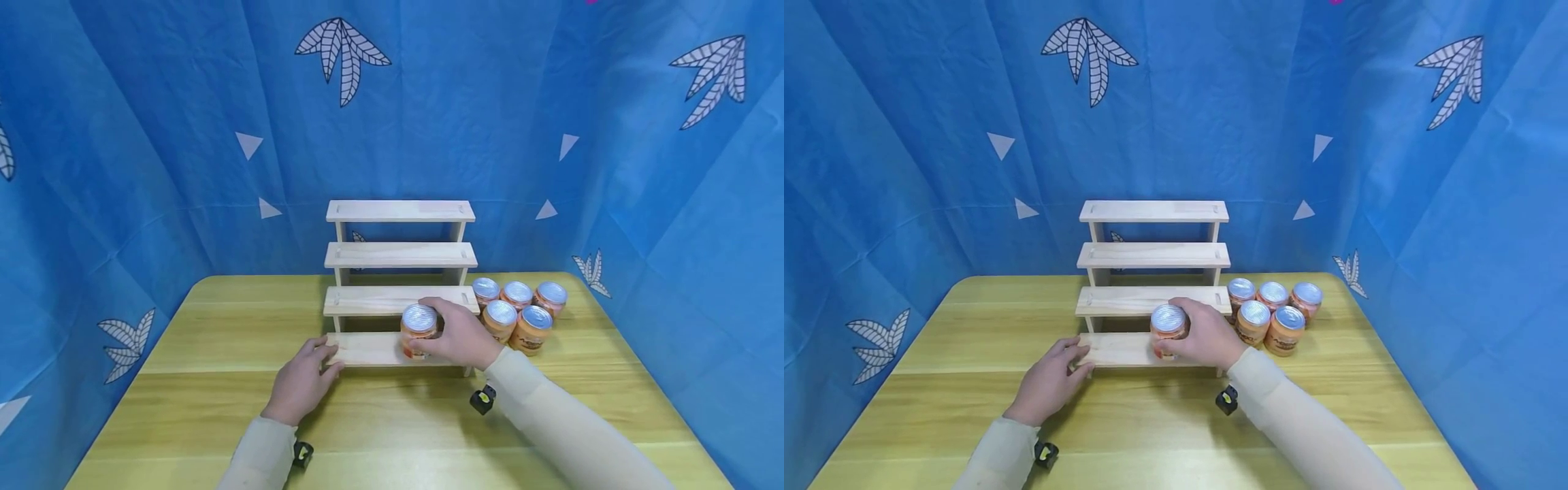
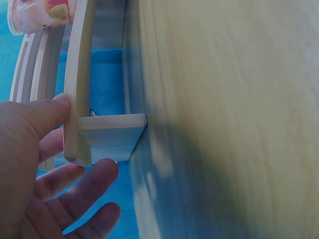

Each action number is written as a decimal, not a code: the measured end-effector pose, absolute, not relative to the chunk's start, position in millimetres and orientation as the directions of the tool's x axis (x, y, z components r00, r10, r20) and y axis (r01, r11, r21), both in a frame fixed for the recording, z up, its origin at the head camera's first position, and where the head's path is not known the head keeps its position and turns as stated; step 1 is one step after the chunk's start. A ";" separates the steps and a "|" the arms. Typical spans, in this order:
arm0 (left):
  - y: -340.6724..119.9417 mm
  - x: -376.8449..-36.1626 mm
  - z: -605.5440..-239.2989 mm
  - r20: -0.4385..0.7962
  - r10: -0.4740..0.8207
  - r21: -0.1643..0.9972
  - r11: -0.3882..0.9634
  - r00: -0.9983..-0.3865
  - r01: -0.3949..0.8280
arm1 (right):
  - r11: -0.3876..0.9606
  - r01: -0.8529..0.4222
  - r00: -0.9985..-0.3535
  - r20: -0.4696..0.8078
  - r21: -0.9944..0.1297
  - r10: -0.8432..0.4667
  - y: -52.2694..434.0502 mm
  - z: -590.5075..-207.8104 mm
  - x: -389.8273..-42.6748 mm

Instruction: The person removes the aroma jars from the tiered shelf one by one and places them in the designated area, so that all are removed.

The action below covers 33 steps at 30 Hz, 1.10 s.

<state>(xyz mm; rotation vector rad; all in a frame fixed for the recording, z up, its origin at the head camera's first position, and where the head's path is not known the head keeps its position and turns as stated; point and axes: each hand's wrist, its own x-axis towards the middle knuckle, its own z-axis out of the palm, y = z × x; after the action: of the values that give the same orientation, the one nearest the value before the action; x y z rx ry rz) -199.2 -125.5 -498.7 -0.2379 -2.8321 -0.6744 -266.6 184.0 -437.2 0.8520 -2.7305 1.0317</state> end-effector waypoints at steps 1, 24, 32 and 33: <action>-125.4 -198.7 -498.5 0.249 0.107 0.424 0.882 -0.963 0.208 | 0.612 -0.538 -0.838 0.286 -0.580 -0.465 185.7 -437.5 -266.0; -122.9 -195.5 -498.3 0.230 0.087 0.426 0.886 -0.969 0.181 | 0.671 -0.495 -0.869 0.313 -0.552 -0.383 233.3 -440.4 -257.2; -123.2 -196.6 -497.3 0.228 0.086 0.429 0.886 -0.970 0.180 | 0.673 -0.461 -0.887 0.314 -0.578 -0.338 252.6 -436.0 -257.2; -123.1 -196.8 -497.4 0.228 0.086 0.427 0.886 -0.970 0.179 | 0.675 -0.456 -0.890 0.314 -0.580 -0.332 255.4 -435.6 -257.4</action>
<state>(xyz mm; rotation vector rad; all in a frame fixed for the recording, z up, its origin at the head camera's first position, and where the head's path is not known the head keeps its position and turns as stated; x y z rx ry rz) -196.8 -123.1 -497.4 -0.2032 -2.8518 -0.6743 -257.4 255.4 -435.6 0.6431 -2.7054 1.0101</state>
